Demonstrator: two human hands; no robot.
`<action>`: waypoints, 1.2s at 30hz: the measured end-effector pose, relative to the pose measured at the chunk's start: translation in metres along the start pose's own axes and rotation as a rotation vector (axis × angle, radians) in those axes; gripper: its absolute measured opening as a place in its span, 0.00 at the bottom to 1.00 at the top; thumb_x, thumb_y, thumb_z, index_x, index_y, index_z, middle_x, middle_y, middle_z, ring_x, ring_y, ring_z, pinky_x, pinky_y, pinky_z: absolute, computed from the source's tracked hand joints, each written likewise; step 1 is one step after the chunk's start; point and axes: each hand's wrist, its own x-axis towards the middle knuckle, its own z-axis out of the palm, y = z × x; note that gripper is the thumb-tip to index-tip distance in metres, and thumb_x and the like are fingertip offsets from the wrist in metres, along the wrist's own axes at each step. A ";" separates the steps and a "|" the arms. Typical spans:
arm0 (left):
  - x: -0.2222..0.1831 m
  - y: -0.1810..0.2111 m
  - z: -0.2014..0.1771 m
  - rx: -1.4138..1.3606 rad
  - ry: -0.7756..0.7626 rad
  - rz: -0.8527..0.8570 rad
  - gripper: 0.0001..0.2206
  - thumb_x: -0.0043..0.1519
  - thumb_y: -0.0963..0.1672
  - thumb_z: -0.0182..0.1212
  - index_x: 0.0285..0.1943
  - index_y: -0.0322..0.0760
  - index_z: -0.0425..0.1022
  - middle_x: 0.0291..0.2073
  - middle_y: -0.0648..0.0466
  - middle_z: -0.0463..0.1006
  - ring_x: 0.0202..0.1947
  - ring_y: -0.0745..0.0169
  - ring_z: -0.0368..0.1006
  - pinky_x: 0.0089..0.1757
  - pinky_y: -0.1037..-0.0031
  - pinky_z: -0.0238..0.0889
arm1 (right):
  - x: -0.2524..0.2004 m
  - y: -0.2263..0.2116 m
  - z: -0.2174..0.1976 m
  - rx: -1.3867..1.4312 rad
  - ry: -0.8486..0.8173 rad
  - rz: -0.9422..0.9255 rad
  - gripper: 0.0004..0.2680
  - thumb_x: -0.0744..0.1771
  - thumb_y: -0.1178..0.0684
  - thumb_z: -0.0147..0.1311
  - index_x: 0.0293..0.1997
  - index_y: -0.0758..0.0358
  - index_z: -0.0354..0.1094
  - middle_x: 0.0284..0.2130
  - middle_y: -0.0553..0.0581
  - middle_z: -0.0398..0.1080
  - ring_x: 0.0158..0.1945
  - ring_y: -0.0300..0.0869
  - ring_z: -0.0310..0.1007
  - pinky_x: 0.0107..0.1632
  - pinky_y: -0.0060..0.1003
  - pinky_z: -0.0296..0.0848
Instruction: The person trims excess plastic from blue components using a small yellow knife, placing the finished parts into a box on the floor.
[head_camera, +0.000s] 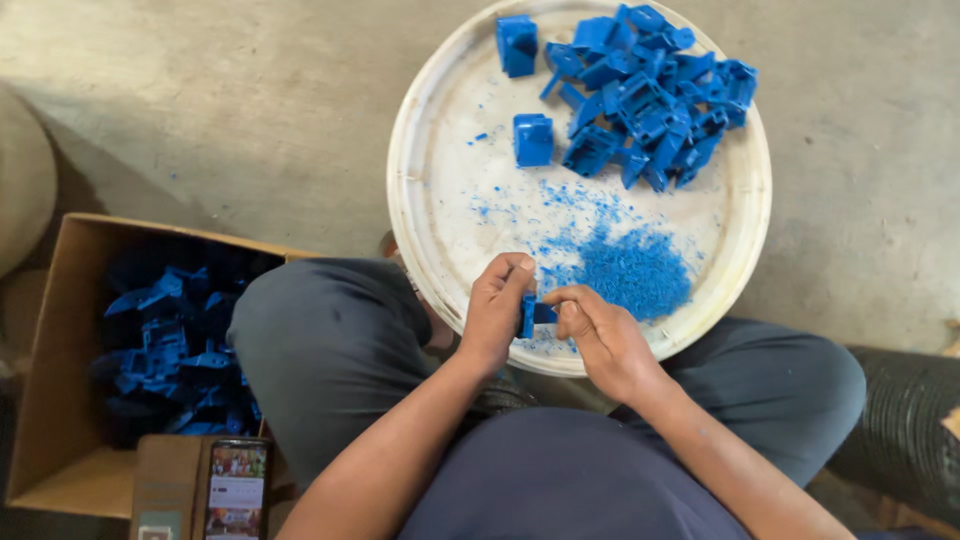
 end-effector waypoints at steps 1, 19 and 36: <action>0.000 0.002 0.002 0.018 -0.004 0.018 0.11 0.69 0.46 0.58 0.50 0.32 0.75 0.31 0.59 0.71 0.32 0.77 0.64 0.35 0.82 0.60 | 0.000 -0.003 0.000 -0.020 0.003 0.017 0.11 0.71 0.49 0.43 0.52 0.62 0.71 0.24 0.58 0.71 0.30 0.43 0.72 0.37 0.38 0.73; 0.004 0.013 0.010 -0.097 -0.009 -0.004 0.09 0.66 0.45 0.61 0.47 0.35 0.73 0.27 0.61 0.72 0.29 0.78 0.63 0.33 0.81 0.59 | 0.015 -0.050 0.001 -0.645 -0.001 -0.250 0.21 0.57 0.33 0.68 0.39 0.60 0.73 0.26 0.55 0.70 0.29 0.48 0.72 0.33 0.44 0.71; 0.002 0.005 0.008 -0.087 -0.116 0.055 0.06 0.67 0.43 0.62 0.46 0.35 0.72 0.23 0.64 0.65 0.25 0.79 0.56 0.29 0.81 0.52 | 0.008 -0.038 0.005 -0.623 -0.052 -0.042 0.24 0.57 0.28 0.65 0.36 0.62 0.72 0.24 0.58 0.70 0.29 0.52 0.73 0.33 0.47 0.71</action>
